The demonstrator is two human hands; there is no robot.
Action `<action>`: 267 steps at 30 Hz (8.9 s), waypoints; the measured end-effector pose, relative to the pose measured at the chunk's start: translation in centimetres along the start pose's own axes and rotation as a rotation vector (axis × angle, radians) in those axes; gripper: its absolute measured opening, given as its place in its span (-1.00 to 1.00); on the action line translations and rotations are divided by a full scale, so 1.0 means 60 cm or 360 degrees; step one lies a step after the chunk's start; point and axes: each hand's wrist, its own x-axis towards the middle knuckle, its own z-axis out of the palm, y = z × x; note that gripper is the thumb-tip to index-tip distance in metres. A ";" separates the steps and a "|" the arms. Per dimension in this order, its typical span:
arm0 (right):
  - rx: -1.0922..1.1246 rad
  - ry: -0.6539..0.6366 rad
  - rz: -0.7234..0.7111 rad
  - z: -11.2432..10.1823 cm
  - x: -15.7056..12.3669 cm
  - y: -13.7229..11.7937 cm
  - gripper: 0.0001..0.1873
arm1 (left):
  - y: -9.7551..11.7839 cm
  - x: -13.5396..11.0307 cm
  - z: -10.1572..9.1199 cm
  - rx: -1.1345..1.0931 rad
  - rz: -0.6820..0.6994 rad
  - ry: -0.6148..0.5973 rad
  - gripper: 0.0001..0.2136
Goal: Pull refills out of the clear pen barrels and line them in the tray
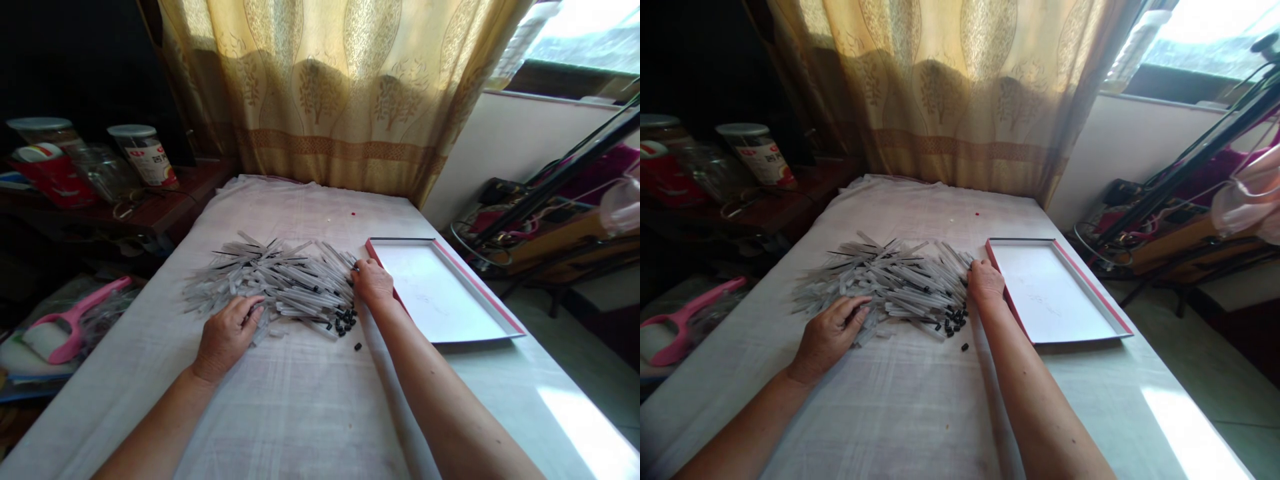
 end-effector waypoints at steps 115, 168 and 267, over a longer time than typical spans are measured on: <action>0.1008 0.0521 -0.0565 0.006 -0.114 -0.082 -0.79 | -0.020 -0.004 -0.006 -0.1084 -0.0862 -0.0342 -0.48; 0.2555 0.0550 0.0257 0.006 -0.077 -0.066 -0.71 | -0.011 0.017 -0.035 -0.0793 -0.0862 -0.0031 -0.61; 0.2285 0.0006 -0.0301 0.032 -0.166 -0.038 -0.66 | 0.016 -0.002 -0.017 -0.0390 -0.0004 -0.0098 -0.69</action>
